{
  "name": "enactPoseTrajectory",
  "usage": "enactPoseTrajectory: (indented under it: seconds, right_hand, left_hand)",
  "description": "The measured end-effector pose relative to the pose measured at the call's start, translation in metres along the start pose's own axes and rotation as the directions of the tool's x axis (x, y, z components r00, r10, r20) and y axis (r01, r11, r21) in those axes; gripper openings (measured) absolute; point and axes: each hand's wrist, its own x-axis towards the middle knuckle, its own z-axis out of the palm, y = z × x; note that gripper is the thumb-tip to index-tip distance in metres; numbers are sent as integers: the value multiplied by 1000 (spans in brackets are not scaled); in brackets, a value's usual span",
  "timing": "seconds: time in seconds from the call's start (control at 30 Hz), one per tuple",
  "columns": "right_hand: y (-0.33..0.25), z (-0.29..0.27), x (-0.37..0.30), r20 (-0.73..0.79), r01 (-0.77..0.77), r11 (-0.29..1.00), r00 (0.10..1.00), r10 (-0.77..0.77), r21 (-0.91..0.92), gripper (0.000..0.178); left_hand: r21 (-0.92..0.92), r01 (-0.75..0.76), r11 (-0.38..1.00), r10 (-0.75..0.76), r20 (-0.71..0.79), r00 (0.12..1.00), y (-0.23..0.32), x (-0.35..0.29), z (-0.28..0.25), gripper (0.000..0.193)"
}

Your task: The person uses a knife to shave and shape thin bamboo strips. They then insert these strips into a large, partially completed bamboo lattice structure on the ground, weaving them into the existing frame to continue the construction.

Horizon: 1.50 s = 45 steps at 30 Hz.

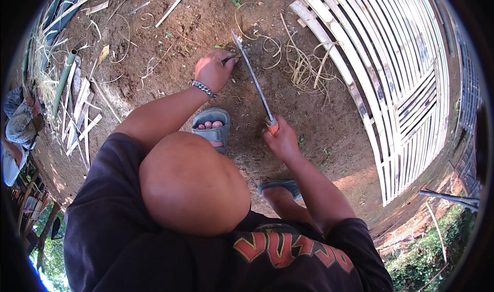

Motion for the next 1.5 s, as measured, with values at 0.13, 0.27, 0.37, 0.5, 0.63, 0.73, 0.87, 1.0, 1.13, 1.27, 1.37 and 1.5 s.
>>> enactPoseTrajectory:
  seconds: [0.13, 0.27, 0.37, 0.5, 0.63, 0.73, 0.87, 1.0, 1.13, 1.27, 1.37, 1.5]
  right_hand:
    - [-2, 3, 2, 12, -14, 1000, 1000, 14, 24, 48]
    - [-4, 4, 3, 44, -57, 998, 997, 56, 24, 51]
    - [-2, 7, 4, 35, -52, 999, 998, 51, 17, 50]
    - [-7, 7, 4, 37, -60, 998, 998, 59, 14, 45]
    - [-8, 8, 7, 43, -39, 999, 998, 38, 14, 41]
    - [0, 11, 7, 29, -67, 998, 997, 67, 12, 43]
    - [2, 9, 9, 29, -72, 997, 997, 71, 1, 44]
    - [1, 11, 12, 34, -41, 998, 999, 39, 41, 44]
    - [9, 17, 20, 55, -73, 997, 996, 74, -29, 47]
    - [15, 10, 19, 77, -46, 997, 996, 41, 68, 48]
    - [3, -6, 15, 126, -44, 998, 991, 37, 54, 47]
    - [11, -16, -1, 62, 5, 999, 998, -8, 47, 43]
  left_hand:
    - [1, -16, 1000, 16, -17, 1000, -1, 0, 2, 27]
    - [3, 5, 1000, -5, 8, 1000, 1, 0, 0, 25]
    - [5, 36, 999, -37, 40, 999, 4, 1, -2, 21]
    - [-83, 43, 996, -37, 71, 997, 5, 0, -10, 24]
    - [-158, -40, 987, 6, -210, 978, 5, 8, -21, 35]
    - [-56, -565, 823, 443, -559, 701, 61, 75, -66, 43]
    - [89, -836, 542, 771, -449, 452, 144, 107, -118, 61]
    - [173, -815, 554, 786, 215, 580, 81, 60, -32, 74]
    - [325, -686, 650, 569, 389, 724, 73, 80, -9, 81]
    - [-28, -572, 820, 545, -272, 793, 88, 114, -55, 70]
    - [-184, -500, 846, 283, -640, 714, 56, 101, -84, 65]
    - [-65, -195, 979, 138, -494, 858, -29, -29, -90, 56]
